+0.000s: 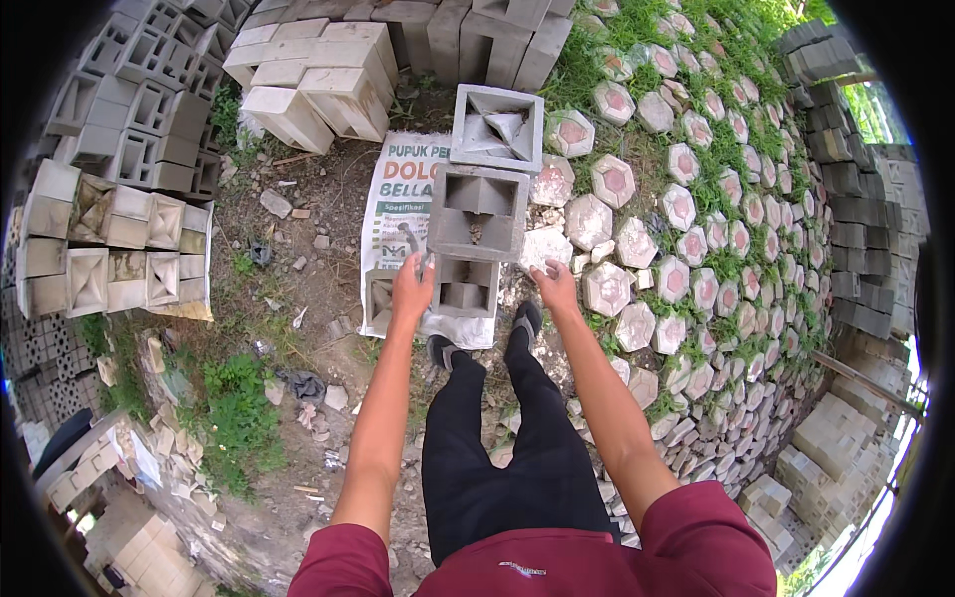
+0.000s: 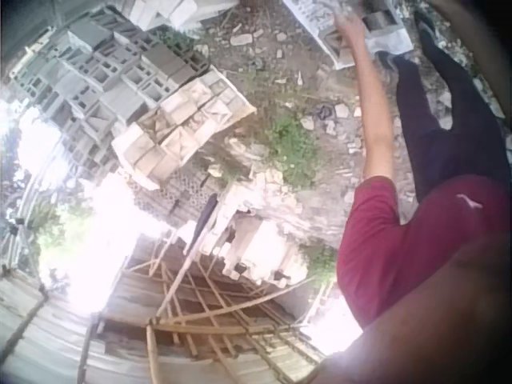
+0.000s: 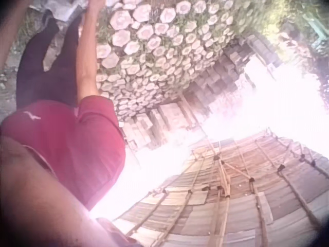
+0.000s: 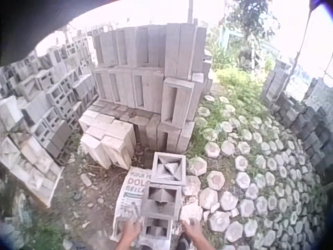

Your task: The person picks up concrete ventilation blocks from the ground by hand and stacks them one at a time on top of a vertical pillar of similar blocks.

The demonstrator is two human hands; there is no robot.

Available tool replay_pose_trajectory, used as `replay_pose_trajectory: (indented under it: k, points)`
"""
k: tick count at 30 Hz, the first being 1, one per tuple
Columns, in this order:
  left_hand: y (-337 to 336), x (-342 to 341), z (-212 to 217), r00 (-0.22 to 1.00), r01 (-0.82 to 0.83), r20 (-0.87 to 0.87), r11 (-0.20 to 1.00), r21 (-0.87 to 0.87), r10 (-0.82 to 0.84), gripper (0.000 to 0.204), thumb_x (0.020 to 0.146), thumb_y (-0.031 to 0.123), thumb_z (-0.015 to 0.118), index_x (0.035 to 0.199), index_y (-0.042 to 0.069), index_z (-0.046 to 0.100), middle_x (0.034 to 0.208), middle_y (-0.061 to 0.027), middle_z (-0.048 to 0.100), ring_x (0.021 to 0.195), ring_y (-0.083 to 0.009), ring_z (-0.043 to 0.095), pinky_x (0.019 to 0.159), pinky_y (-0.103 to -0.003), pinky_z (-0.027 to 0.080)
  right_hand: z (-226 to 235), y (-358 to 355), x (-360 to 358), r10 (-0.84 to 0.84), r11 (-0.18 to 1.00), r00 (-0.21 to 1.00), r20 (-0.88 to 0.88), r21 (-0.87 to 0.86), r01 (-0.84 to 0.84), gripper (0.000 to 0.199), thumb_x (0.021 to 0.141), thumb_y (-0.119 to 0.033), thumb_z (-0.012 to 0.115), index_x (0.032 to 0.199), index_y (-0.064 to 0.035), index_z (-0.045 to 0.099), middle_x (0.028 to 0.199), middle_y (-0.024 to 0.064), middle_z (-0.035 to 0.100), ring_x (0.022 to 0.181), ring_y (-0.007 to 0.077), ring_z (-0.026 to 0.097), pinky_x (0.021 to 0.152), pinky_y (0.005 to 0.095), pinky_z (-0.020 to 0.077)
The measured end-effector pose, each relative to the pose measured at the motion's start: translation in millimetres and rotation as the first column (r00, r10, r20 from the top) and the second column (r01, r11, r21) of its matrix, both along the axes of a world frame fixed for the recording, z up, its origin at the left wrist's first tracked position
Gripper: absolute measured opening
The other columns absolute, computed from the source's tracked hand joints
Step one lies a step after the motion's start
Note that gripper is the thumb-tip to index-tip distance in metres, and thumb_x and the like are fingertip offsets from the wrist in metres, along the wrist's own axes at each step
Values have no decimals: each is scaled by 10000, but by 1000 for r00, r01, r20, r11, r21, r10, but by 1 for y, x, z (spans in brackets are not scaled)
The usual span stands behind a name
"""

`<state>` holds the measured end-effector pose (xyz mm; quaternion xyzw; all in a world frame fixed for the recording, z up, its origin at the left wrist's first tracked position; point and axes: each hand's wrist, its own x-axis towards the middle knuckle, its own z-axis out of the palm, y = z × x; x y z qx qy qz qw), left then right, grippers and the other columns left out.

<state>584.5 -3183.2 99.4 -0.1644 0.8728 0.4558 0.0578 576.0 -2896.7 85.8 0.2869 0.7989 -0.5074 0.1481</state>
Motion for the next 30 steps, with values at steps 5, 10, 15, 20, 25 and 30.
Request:
replay_pose_trajectory:
  k: [5,10,15,20,25,30]
  points:
    - [11,59,118,999,-23,-35,996,85,26,318,916,221,589,1129,-14,591,1057,-163,667,1012,-234,643,871,-328,483,127,22,75,-141,930,986,93,-328,164,362,840,-175,696,1116,28,579,887,55,651,789,105,617,653,225,480]
    - [51,73,235,985,-13,-168,975,224,51,214,907,185,584,891,-21,639,797,-119,673,757,-205,647,720,-314,488,249,14,114,-252,850,965,-72,-494,185,218,852,-104,683,1017,26,626,847,40,655,741,82,602,633,215,481]
    - [90,84,296,987,67,-157,984,163,-41,258,914,215,589,794,-12,612,710,-91,650,680,-152,618,685,-299,481,316,45,126,22,977,984,-177,-206,-59,194,848,-173,693,888,15,666,714,21,640,621,45,532,562,211,425]
    - [153,69,345,939,230,-315,935,269,-140,160,910,140,582,930,-15,615,821,-77,667,769,-144,637,730,-280,501,317,125,145,-133,983,912,-387,-167,72,188,843,-180,692,886,1,668,704,28,646,633,66,564,585,232,458]
    - [244,48,356,898,363,-357,892,271,-257,159,904,128,595,967,-14,629,830,-72,670,771,-129,639,722,-258,497,370,214,173,-312,950,824,-473,-127,287,160,842,-157,687,840,-2,647,707,28,649,635,79,579,602,240,477]
    - [342,38,368,845,514,-356,788,338,-398,162,910,149,619,925,-13,614,790,-35,646,718,-64,586,655,-210,459,368,278,201,-477,866,707,-522,-141,480,198,854,-173,676,776,-3,614,633,-23,563,574,38,460,520,223,380]
